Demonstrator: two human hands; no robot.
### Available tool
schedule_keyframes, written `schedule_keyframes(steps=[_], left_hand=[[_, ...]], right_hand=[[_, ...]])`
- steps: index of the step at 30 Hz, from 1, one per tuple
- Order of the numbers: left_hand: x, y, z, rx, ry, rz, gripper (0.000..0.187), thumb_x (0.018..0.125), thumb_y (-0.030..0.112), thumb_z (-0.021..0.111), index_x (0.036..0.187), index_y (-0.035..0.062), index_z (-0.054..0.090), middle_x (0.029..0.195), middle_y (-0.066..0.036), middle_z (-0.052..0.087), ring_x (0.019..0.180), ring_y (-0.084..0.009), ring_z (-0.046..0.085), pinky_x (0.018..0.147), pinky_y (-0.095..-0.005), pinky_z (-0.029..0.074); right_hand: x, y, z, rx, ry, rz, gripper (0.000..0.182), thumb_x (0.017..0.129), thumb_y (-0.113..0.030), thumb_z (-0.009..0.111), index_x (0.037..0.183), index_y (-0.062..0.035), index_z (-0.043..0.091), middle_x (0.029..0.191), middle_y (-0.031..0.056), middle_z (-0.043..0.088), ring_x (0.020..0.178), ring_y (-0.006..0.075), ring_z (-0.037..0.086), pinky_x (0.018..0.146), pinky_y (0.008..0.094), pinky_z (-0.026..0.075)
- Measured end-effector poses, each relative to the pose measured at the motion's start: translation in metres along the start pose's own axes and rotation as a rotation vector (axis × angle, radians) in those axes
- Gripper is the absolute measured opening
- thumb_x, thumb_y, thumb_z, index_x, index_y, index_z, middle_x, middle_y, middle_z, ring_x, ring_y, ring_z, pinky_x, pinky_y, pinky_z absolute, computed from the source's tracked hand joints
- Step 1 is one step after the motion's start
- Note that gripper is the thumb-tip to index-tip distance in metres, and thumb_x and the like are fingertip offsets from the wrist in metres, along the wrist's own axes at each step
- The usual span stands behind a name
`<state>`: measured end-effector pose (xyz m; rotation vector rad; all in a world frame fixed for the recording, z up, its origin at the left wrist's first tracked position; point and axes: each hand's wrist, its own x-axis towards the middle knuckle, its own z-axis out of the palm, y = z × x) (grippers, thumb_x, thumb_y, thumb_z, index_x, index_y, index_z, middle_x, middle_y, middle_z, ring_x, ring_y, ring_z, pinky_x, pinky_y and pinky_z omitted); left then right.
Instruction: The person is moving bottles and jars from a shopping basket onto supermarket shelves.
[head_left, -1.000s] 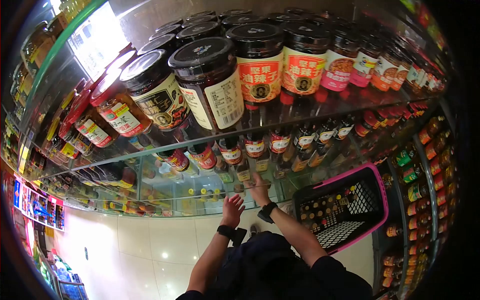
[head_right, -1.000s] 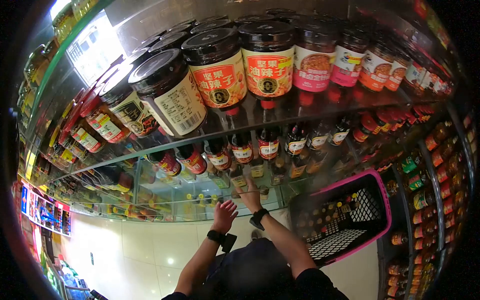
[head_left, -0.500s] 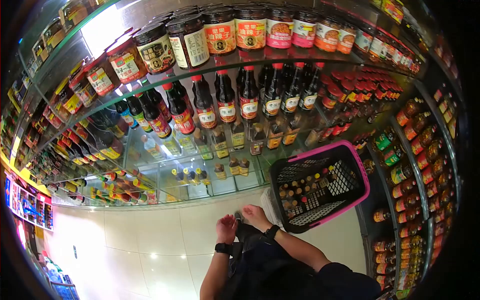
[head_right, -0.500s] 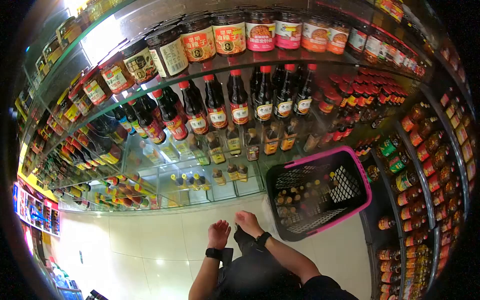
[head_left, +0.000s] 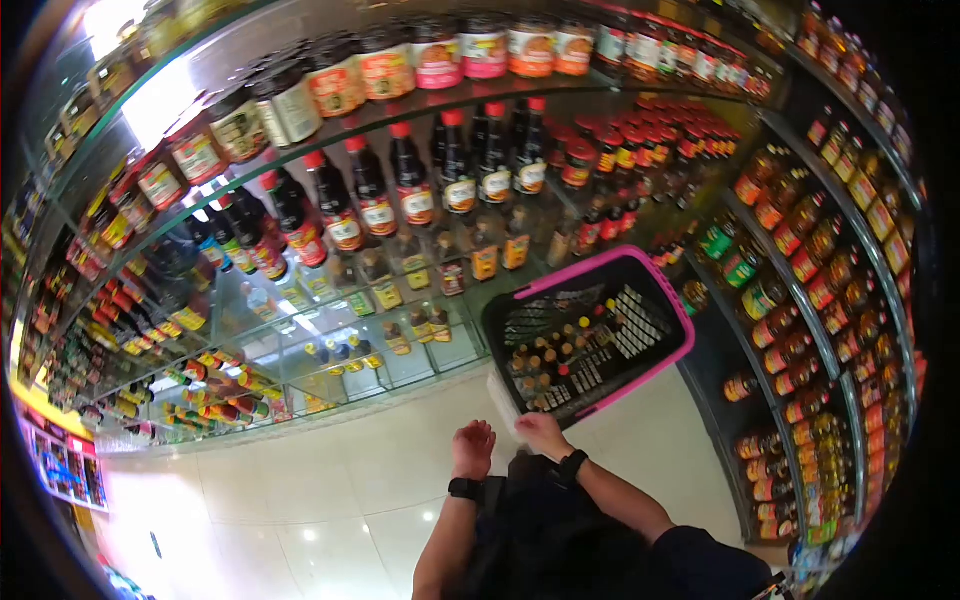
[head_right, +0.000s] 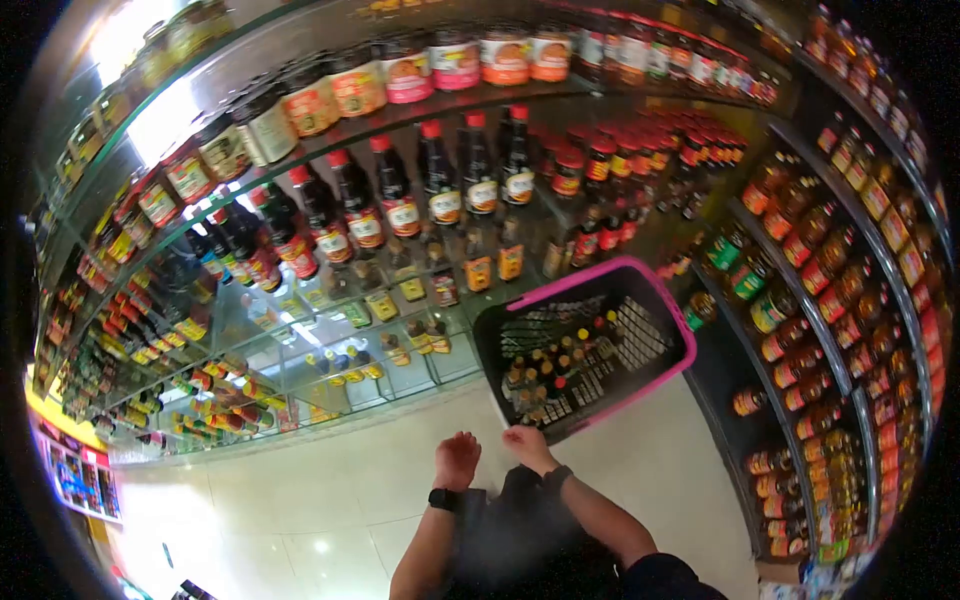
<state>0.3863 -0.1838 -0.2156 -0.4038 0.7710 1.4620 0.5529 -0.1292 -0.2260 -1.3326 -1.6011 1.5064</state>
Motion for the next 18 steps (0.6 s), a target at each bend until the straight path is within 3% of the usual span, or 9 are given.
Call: schedule_keyframes(steps=[1, 2, 4, 7, 10, 12, 14, 16, 18], left_hand=[[0.010, -0.008, -0.001, -0.029, -0.066, -0.013, 0.016, 0.080, 0.019, 0.042, 0.084, 0.0083, 0.054, 0.084, -0.005, 0.059, 0.081, -0.0183, 0.054, 0.078, -0.0321, 0.042], [0.065, -0.028, -0.050, 0.125, -0.448, 0.167, 0.017, 0.081, 0.020, 0.042, 0.084, 0.0083, 0.054, 0.083, -0.004, 0.059, 0.081, -0.0182, 0.054, 0.078, -0.0323, 0.041], [0.032, -0.027, 0.016, 0.065, -0.212, -0.048, 0.012, 0.082, 0.016, 0.040, 0.079, 0.0086, 0.048, 0.084, -0.002, 0.052, 0.080, -0.0187, 0.049, 0.074, -0.0313, 0.041], [0.009, -0.046, 0.080, 0.127, -0.033, -0.063, 0.009, 0.083, 0.015, 0.042, 0.082, 0.0088, 0.047, 0.081, -0.002, 0.051, 0.078, -0.0179, 0.049, 0.074, -0.0309, 0.041], [0.048, -0.074, 0.086, 0.146, -0.105, -0.128, 0.007, 0.082, 0.015, 0.045, 0.083, 0.0085, 0.048, 0.082, -0.003, 0.052, 0.080, -0.0174, 0.050, 0.077, -0.0296, 0.041], [0.069, -0.092, 0.096, 0.211, -0.074, -0.136, 0.020, 0.084, 0.024, 0.041, 0.091, 0.0073, 0.051, 0.091, -0.004, 0.055, 0.090, -0.0195, 0.051, 0.085, -0.0335, 0.039], [0.081, -0.111, 0.120, 0.163, 0.009, -0.151, 0.010, 0.082, 0.015, 0.044, 0.081, 0.0070, 0.049, 0.079, -0.003, 0.052, 0.078, -0.0182, 0.051, 0.074, -0.0298, 0.043], [0.110, -0.129, 0.123, 0.075, -0.060, -0.164, 0.012, 0.083, 0.016, 0.042, 0.083, 0.0066, 0.050, 0.079, -0.004, 0.052, 0.077, -0.0190, 0.051, 0.073, -0.0308, 0.043], [0.117, -0.140, 0.151, 0.165, -0.004, -0.097, 0.013, 0.084, 0.017, 0.041, 0.084, 0.0070, 0.049, 0.080, -0.005, 0.052, 0.079, -0.0196, 0.051, 0.074, -0.0321, 0.043]], right_hand=[[0.001, -0.001, -0.012, -0.027, -0.011, 0.004, 0.014, 0.077, -0.011, 0.059, 0.085, 0.0003, 0.061, 0.074, 0.0011, 0.060, 0.067, 0.0070, 0.054, 0.062, 0.0218, 0.044], [0.000, -0.002, -0.022, -0.054, -0.023, 0.008, 0.015, 0.077, -0.012, 0.060, 0.085, 0.0005, 0.060, 0.074, 0.0007, 0.060, 0.067, 0.0069, 0.054, 0.063, 0.0217, 0.044], [0.007, 0.022, -0.038, 0.070, -0.013, -0.003, 0.011, 0.078, -0.007, 0.059, 0.086, 0.0011, 0.060, 0.078, 0.0027, 0.060, 0.073, 0.0081, 0.054, 0.066, 0.0220, 0.044], [0.011, 0.022, -0.073, 0.117, 0.029, 0.013, 0.011, 0.078, -0.003, 0.058, 0.087, 0.0018, 0.059, 0.080, 0.0045, 0.061, 0.076, 0.0108, 0.057, 0.070, 0.0237, 0.046], [0.021, 0.028, -0.119, 0.189, 0.074, 0.010, 0.009, 0.078, -0.002, 0.057, 0.086, 0.0019, 0.059, 0.079, 0.0049, 0.061, 0.074, 0.0108, 0.057, 0.069, 0.0237, 0.046], [0.031, 0.020, -0.157, 0.192, 0.069, 0.092, 0.009, 0.077, -0.003, 0.057, 0.085, 0.0018, 0.059, 0.077, 0.0047, 0.061, 0.072, 0.0109, 0.058, 0.067, 0.0237, 0.047], [0.047, 0.035, -0.196, 0.068, 0.122, 0.095, 0.010, 0.077, -0.004, 0.057, 0.085, 0.0015, 0.059, 0.075, 0.0044, 0.061, 0.071, 0.0109, 0.058, 0.066, 0.0234, 0.047], [0.070, 0.050, -0.239, 0.061, 0.119, 0.070, 0.010, 0.076, -0.005, 0.058, 0.083, 0.0015, 0.059, 0.073, 0.0045, 0.061, 0.069, 0.0109, 0.058, 0.063, 0.0233, 0.046], [0.100, 0.069, -0.278, -0.197, 0.098, 0.095, 0.011, 0.075, -0.006, 0.057, 0.081, 0.0022, 0.059, 0.071, 0.0046, 0.061, 0.067, 0.0103, 0.057, 0.059, 0.0234, 0.045]])
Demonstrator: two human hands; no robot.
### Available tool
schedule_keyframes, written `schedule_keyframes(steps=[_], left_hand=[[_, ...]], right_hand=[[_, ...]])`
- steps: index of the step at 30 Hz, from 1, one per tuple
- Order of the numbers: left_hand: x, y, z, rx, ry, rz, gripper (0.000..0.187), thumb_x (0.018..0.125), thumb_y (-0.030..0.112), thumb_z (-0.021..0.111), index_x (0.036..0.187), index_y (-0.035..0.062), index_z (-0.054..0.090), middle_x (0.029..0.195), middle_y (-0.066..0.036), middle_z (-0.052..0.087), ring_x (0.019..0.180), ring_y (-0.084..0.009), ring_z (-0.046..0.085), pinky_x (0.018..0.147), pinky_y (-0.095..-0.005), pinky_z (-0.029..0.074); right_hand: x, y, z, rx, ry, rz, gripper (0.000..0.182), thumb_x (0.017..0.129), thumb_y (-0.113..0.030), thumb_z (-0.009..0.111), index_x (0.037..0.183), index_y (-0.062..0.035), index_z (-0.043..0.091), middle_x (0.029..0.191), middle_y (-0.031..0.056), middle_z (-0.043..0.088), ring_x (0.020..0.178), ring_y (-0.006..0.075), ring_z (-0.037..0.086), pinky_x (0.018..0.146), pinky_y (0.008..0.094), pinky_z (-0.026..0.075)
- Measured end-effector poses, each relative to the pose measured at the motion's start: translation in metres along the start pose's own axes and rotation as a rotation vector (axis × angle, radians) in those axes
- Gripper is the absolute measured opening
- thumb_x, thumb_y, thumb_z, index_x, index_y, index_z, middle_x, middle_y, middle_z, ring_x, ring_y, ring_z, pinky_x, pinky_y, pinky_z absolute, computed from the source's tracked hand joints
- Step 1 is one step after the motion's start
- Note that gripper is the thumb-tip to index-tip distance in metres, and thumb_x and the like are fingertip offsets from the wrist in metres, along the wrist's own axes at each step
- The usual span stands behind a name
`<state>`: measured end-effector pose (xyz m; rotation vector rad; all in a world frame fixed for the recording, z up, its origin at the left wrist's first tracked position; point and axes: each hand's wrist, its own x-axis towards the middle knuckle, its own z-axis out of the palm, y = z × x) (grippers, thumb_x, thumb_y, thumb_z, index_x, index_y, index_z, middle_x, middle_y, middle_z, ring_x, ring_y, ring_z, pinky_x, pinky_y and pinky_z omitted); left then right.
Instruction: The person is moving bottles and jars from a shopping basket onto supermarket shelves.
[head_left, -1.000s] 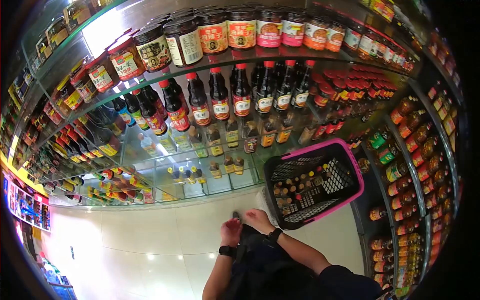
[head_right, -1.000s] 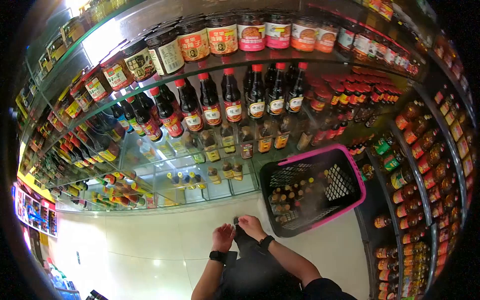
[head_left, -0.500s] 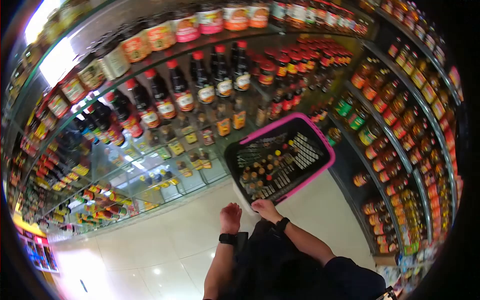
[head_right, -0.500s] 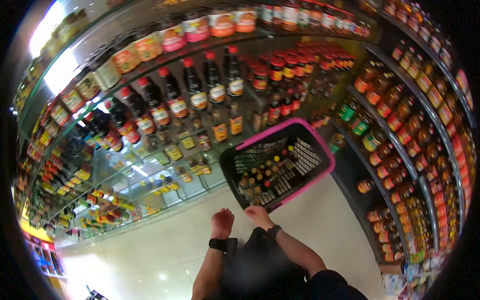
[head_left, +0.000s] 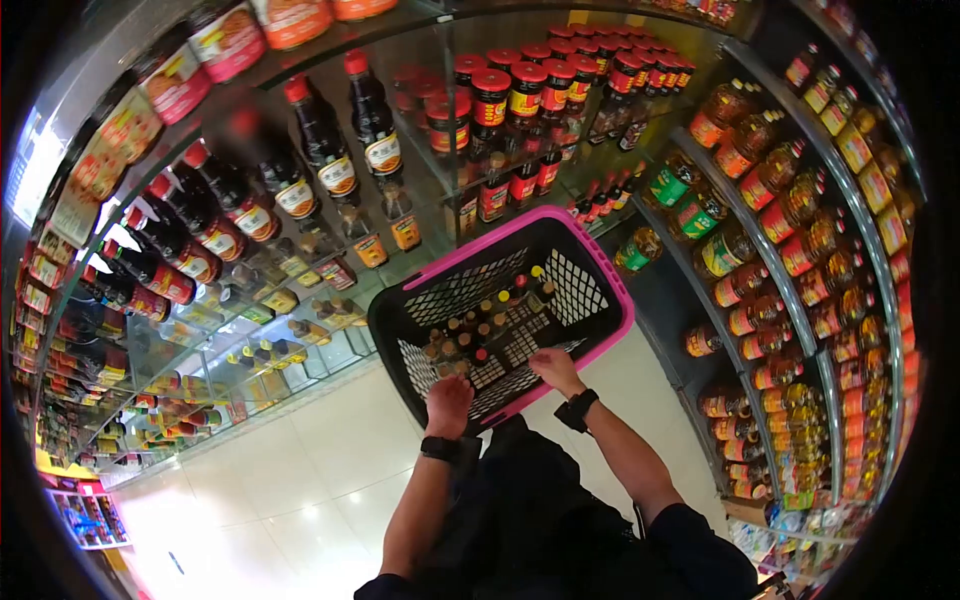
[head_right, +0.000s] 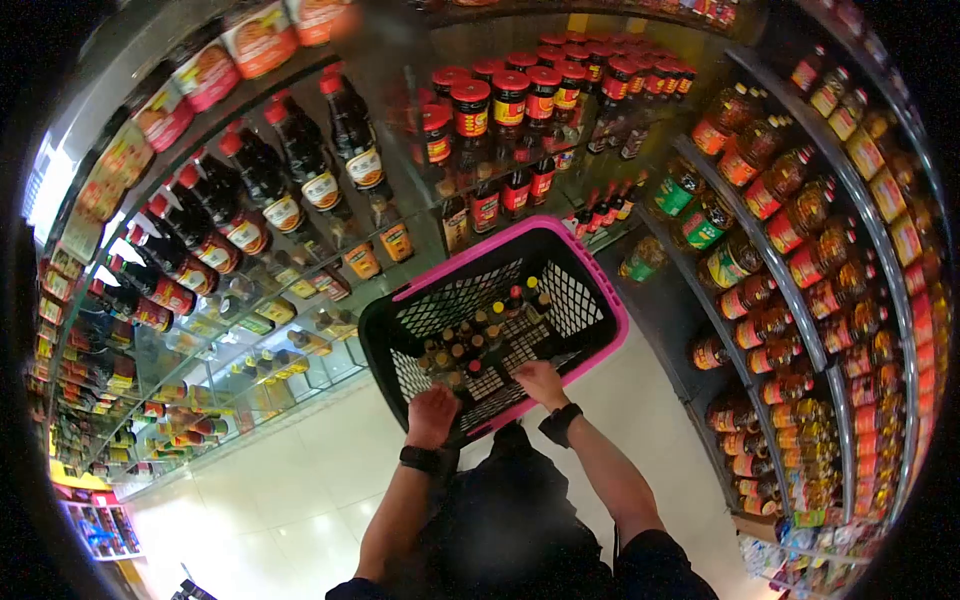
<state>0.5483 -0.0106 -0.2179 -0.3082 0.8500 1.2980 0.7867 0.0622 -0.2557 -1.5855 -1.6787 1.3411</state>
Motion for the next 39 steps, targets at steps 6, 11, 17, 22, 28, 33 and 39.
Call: schedule_keyframes(steps=[6, 11, 17, 22, 28, 33, 39], left_hand=[[0.054, -0.019, 0.019, 0.208, 0.107, 0.056, 0.032, 0.083, 0.024, 0.043, 0.107, 0.0027, 0.045, 0.110, -0.010, 0.049, 0.103, -0.0241, 0.047, 0.092, -0.0361, 0.037], [0.080, -0.022, 0.040, 0.247, 0.179, 0.004, 0.032, 0.084, 0.024, 0.042, 0.107, 0.0023, 0.045, 0.111, -0.011, 0.050, 0.102, -0.0247, 0.047, 0.091, -0.0357, 0.038], [0.114, -0.033, 0.065, 0.232, 0.216, -0.085, 0.028, 0.086, 0.024, 0.044, 0.105, 0.0028, 0.047, 0.106, -0.011, 0.052, 0.101, -0.0227, 0.048, 0.090, -0.0371, 0.040], [0.139, -0.065, 0.018, 0.623, -0.084, 0.102, 0.034, 0.086, 0.028, 0.042, 0.109, 0.0024, 0.044, 0.108, -0.010, 0.051, 0.102, -0.0226, 0.049, 0.089, -0.0351, 0.040], [0.146, -0.075, 0.010, 0.021, 0.135, -0.088, 0.031, 0.087, 0.028, 0.042, 0.104, 0.0036, 0.050, 0.100, -0.010, 0.056, 0.095, -0.0225, 0.053, 0.086, -0.0355, 0.041], [0.146, -0.076, 0.005, 0.053, 0.114, -0.054, 0.026, 0.086, 0.022, 0.039, 0.102, 0.0035, 0.049, 0.098, -0.009, 0.052, 0.092, -0.0215, 0.050, 0.080, -0.0323, 0.041], [0.151, -0.070, 0.017, 0.148, 0.010, -0.066, 0.029, 0.086, 0.023, 0.040, 0.103, 0.0008, 0.047, 0.100, -0.009, 0.052, 0.093, -0.0220, 0.050, 0.081, -0.0338, 0.040]], right_hand=[[0.098, 0.019, -0.077, -0.306, 0.016, 0.185, 0.019, 0.067, -0.020, 0.062, 0.080, -0.0062, 0.060, 0.075, 0.0097, 0.061, 0.070, 0.0251, 0.059, 0.063, 0.0329, 0.045], [0.185, 0.063, -0.092, -0.627, -0.095, 0.177, 0.047, 0.073, -0.029, 0.058, 0.108, 0.0004, 0.048, 0.086, 0.0199, 0.057, 0.083, 0.0335, 0.055, 0.071, 0.0420, 0.045], [0.257, 0.099, -0.070, -0.786, -0.158, 0.284, 0.068, 0.080, -0.023, 0.056, 0.134, -0.0119, 0.016, 0.125, 0.0183, 0.035, 0.091, 0.0352, 0.051, 0.070, 0.0493, 0.047], [0.297, 0.129, -0.048, -0.887, -0.177, 0.284, 0.062, 0.083, -0.025, 0.053, 0.133, -0.0097, 0.020, 0.128, 0.0175, 0.032, 0.092, 0.0333, 0.052, 0.072, 0.0510, 0.046], [0.323, 0.155, -0.041, -0.958, -0.085, 0.161, 0.046, 0.084, -0.023, 0.051, 0.124, -0.0039, 0.035, 0.069, 0.0110, 0.057, 0.062, 0.0249, 0.055, 0.049, 0.0394, 0.045], [0.310, 0.152, -0.047, -0.835, -0.074, 0.047, 0.022, 0.080, -0.016, 0.051, 0.095, -0.0011, 0.049, 0.073, 0.0154, 0.057, 0.068, 0.0305, 0.056, 0.058, 0.0425, 0.044], [0.271, 0.084, -0.065, -0.735, -0.131, -0.070, 0.030, 0.075, -0.018, 0.053, 0.102, -0.0044, 0.051, 0.067, 0.0148, 0.056, 0.064, 0.0308, 0.055, 0.056, 0.0422, 0.044]])
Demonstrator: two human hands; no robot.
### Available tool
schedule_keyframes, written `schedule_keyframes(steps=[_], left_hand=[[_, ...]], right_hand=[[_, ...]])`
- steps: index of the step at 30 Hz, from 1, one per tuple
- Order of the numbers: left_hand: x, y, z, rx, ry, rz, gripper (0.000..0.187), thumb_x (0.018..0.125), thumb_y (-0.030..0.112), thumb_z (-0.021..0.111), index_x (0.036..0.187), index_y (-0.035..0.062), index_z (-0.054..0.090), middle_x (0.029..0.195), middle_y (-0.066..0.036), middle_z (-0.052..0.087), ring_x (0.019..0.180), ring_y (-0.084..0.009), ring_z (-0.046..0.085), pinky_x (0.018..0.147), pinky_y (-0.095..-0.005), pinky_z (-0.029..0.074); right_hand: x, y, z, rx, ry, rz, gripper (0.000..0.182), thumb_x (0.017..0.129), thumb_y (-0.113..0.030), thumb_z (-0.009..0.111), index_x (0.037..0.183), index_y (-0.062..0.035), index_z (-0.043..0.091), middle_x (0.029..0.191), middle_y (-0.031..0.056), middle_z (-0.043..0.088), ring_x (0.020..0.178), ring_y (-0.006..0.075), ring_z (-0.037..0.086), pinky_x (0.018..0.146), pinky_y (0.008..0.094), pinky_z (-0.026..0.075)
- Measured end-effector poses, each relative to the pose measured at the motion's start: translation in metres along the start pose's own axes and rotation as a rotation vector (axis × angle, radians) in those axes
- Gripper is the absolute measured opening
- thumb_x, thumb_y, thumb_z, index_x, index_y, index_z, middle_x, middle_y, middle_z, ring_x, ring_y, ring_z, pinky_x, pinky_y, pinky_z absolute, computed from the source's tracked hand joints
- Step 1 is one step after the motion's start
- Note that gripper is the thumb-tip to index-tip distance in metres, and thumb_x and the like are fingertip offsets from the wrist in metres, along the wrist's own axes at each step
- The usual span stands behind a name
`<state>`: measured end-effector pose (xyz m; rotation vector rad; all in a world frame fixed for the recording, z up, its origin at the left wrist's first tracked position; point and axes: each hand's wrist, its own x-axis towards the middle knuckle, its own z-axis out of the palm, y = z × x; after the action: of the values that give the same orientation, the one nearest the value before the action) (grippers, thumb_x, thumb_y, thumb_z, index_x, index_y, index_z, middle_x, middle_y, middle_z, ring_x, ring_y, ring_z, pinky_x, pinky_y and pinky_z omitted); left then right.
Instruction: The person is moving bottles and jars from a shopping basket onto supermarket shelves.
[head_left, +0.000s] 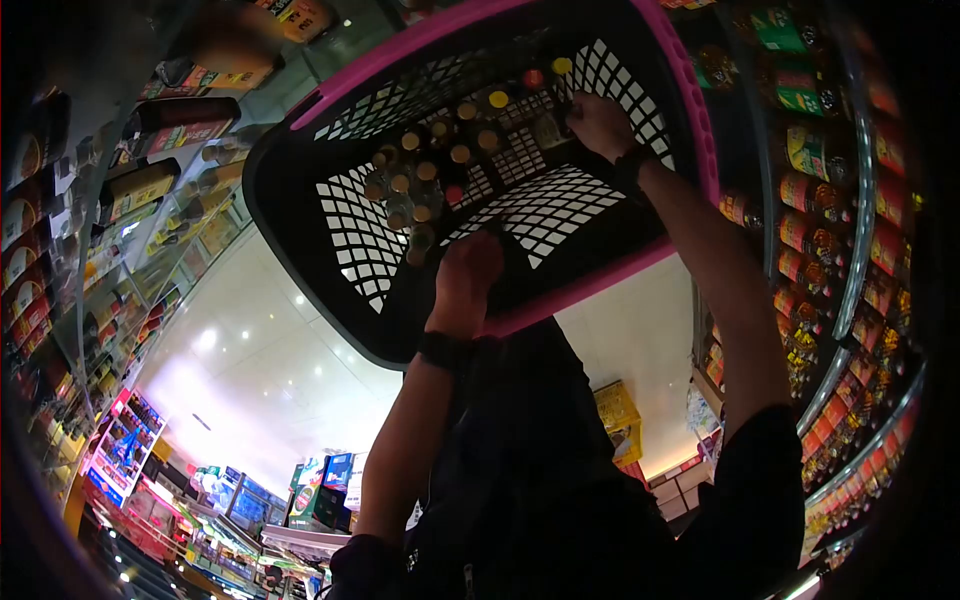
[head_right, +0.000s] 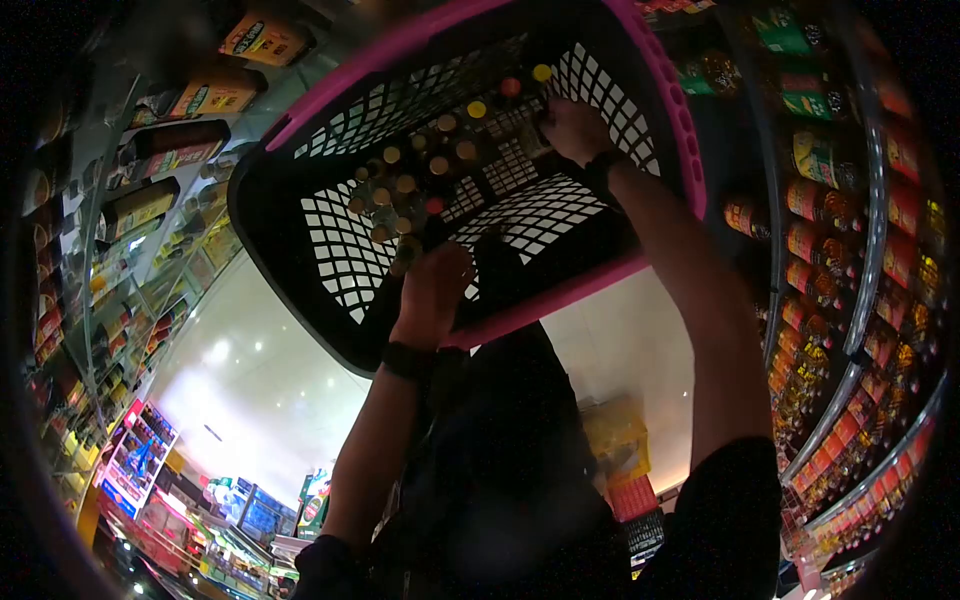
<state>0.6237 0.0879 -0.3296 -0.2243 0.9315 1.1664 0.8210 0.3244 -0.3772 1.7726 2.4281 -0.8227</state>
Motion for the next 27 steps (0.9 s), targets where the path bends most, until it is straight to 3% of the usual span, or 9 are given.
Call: schedule_keyframes(steps=[2, 5, 9, 10, 13, 18, 21, 26, 27], left_hand=[[0.000, 0.009, 0.020, -0.036, 0.223, -0.090, 0.026, 0.086, 0.021, 0.040, 0.100, 0.0003, 0.047, 0.097, -0.009, 0.052, 0.090, -0.0211, 0.049, 0.080, -0.0341, 0.041], [0.009, 0.007, 0.018, 0.042, 0.227, -0.159, 0.023, 0.085, 0.021, 0.041, 0.096, 0.0015, 0.047, 0.093, -0.008, 0.052, 0.087, -0.0200, 0.049, 0.078, -0.0339, 0.041], [0.019, 0.000, 0.013, 0.076, 0.166, -0.089, 0.024, 0.083, 0.026, 0.044, 0.093, 0.0053, 0.048, 0.093, -0.006, 0.051, 0.085, -0.0192, 0.048, 0.076, -0.0336, 0.040], [0.020, -0.001, 0.011, 0.113, 0.237, -0.116, 0.026, 0.082, 0.030, 0.044, 0.094, 0.0070, 0.048, 0.093, -0.006, 0.050, 0.084, -0.0189, 0.048, 0.076, -0.0342, 0.040], [0.012, 0.010, 0.027, 0.143, 0.300, -0.152, 0.036, 0.082, 0.039, 0.041, 0.102, 0.0090, 0.047, 0.103, -0.007, 0.049, 0.093, -0.0217, 0.049, 0.081, -0.0382, 0.040], [-0.014, 0.025, 0.047, -0.182, -0.131, -0.388, 0.049, 0.085, 0.041, 0.032, 0.118, 0.0075, 0.042, 0.117, -0.012, 0.048, 0.107, -0.0299, 0.048, 0.084, -0.0447, 0.042], [-0.026, 0.023, 0.039, -0.116, -0.228, -0.334, 0.041, 0.087, 0.031, 0.032, 0.119, 0.0070, 0.039, 0.119, -0.011, 0.046, 0.110, -0.0285, 0.046, 0.088, -0.0439, 0.041], [-0.056, 0.036, 0.064, 0.134, -0.189, -0.164, 0.036, 0.086, 0.022, 0.031, 0.113, 0.0028, 0.046, 0.110, -0.012, 0.053, 0.098, -0.0229, 0.054, 0.074, -0.0339, 0.048], [-0.057, 0.039, 0.066, -0.030, -0.096, -0.268, 0.037, 0.086, 0.024, 0.033, 0.113, 0.0027, 0.046, 0.110, -0.011, 0.054, 0.097, -0.0225, 0.055, 0.073, -0.0333, 0.049]], right_hand=[[-0.016, -0.023, -0.024, 0.137, -0.004, 0.002, 0.019, 0.074, -0.020, 0.055, 0.080, -0.0017, 0.055, 0.067, 0.0142, 0.056, 0.066, 0.0313, 0.055, 0.059, 0.0403, 0.043], [-0.034, -0.029, -0.048, 0.251, -0.083, -0.077, 0.018, 0.073, -0.020, 0.056, 0.075, -0.0020, 0.056, 0.065, 0.0129, 0.056, 0.061, 0.0289, 0.053, 0.058, 0.0365, 0.042], [-0.055, -0.032, -0.078, 0.675, -0.067, -0.145, 0.012, 0.070, -0.012, 0.057, 0.063, -0.0014, 0.055, 0.052, 0.0004, 0.046, 0.046, 0.0090, 0.042, 0.042, 0.0251, 0.033], [-0.071, -0.060, -0.109, 0.739, -0.194, 0.146, 0.010, 0.070, -0.012, 0.058, 0.065, -0.0036, 0.055, 0.050, -0.0030, 0.042, 0.036, 0.0052, 0.034, 0.032, 0.0228, 0.022], [-0.080, -0.062, -0.128, 0.968, -0.278, 0.308, 0.007, 0.070, -0.012, 0.058, 0.069, -0.0060, 0.054, 0.048, -0.0048, 0.035, 0.032, 0.0021, 0.025, 0.029, 0.0210, 0.012], [-0.101, -0.074, -0.147, 1.118, -0.387, 0.341, 0.007, 0.068, -0.008, 0.055, 0.073, -0.0045, 0.051, 0.046, -0.0043, 0.029, 0.033, 0.0023, 0.021, 0.031, 0.0207, 0.012], [-0.112, -0.080, -0.147, 1.229, -0.367, 0.364, 0.005, 0.070, -0.008, 0.053, 0.072, -0.0047, 0.051, 0.048, -0.0058, 0.028, 0.035, 0.0020, 0.021, 0.032, 0.0204, 0.012], [-0.121, -0.084, -0.140, 1.446, -0.314, 0.359, 0.008, 0.072, -0.015, 0.056, 0.069, -0.0095, 0.051, 0.050, -0.0064, 0.034, 0.038, 0.0030, 0.027, 0.035, 0.0200, 0.018], [-0.122, -0.088, -0.137, 1.478, -0.287, 0.320, 0.010, 0.072, -0.015, 0.057, 0.065, -0.0116, 0.050, 0.050, -0.0058, 0.036, 0.039, 0.0039, 0.029, 0.036, 0.0207, 0.020]])
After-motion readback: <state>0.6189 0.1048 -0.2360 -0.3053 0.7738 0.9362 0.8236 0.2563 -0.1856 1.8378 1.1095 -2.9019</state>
